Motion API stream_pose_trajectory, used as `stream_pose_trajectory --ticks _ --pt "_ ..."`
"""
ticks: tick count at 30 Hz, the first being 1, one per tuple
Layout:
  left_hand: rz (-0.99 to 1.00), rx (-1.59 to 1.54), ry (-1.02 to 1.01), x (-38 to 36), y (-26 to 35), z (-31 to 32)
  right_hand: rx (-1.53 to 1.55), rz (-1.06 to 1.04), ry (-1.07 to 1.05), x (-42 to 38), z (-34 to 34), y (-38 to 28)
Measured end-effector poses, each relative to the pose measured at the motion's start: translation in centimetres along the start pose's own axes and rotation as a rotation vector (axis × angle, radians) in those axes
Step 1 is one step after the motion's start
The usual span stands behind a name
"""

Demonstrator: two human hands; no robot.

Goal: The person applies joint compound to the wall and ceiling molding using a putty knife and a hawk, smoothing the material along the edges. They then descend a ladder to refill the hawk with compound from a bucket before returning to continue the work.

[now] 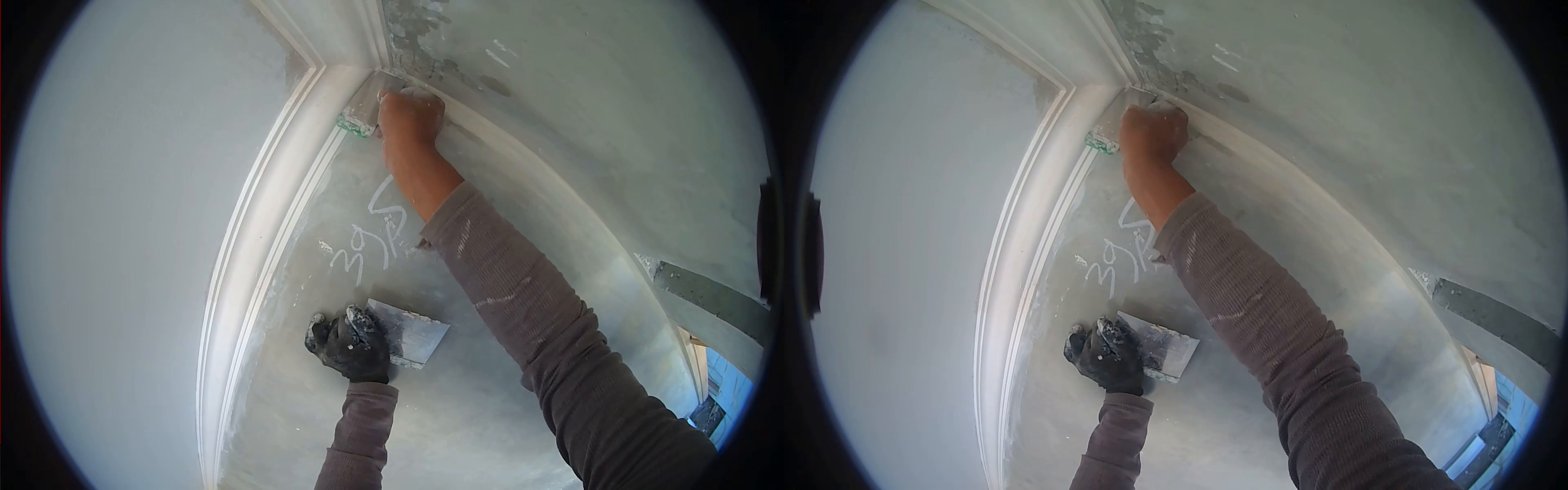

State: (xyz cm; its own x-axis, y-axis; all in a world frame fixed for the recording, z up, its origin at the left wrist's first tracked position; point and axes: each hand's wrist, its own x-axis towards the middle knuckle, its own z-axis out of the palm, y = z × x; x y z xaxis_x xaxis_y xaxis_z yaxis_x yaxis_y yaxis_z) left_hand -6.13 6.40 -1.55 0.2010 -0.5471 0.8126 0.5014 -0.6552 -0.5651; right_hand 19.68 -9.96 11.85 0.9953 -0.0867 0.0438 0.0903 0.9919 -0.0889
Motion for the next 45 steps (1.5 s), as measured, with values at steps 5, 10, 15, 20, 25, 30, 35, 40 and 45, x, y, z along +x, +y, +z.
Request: stream_pose_trajectory --ticks 5,10,15,20,25,30,35,40,45 --pt "-0.084 0.0 -0.14 0.8 0.6 -0.8 -0.01 -0.107 0.034 -0.6 -0.6 0.4" --pt "-0.075 0.058 -0.116 0.4 0.4 -0.6 0.053 0.066 -0.199 1.1 -0.8 0.4" --pt "-0.057 0.02 -0.077 0.6 0.7 -0.7 -0.026 -0.05 -0.051 -1.1 -1.3 -1.3" --pt "-0.064 0.06 -0.124 0.5 0.5 -0.7 0.015 -0.037 -0.071 -0.5 -1.6 -1.0" --pt "-0.057 0.007 -0.07 0.2 0.3 -0.4 0.003 -0.114 0.047 0.0 -0.6 0.0" --pt "-0.071 0.03 -0.066 0.8 0.7 -0.9 -0.272 -0.498 -0.157 0.3 -6.2 -1.1" --pt "0.023 -0.027 0.014 0.1 -0.2 -0.3 -0.71 -1.145 -0.189 -1.7 -10.8 -3.4" --pt "-0.025 -0.053 -0.037 0.9 0.5 -1.0 -0.887 -1.533 -0.218 2.0 -9.5 -4.1" --pt "-0.037 -0.032 0.03 1.5 0.7 -1.0 -0.952 -1.592 -0.126 2.8 -7.5 -3.9"
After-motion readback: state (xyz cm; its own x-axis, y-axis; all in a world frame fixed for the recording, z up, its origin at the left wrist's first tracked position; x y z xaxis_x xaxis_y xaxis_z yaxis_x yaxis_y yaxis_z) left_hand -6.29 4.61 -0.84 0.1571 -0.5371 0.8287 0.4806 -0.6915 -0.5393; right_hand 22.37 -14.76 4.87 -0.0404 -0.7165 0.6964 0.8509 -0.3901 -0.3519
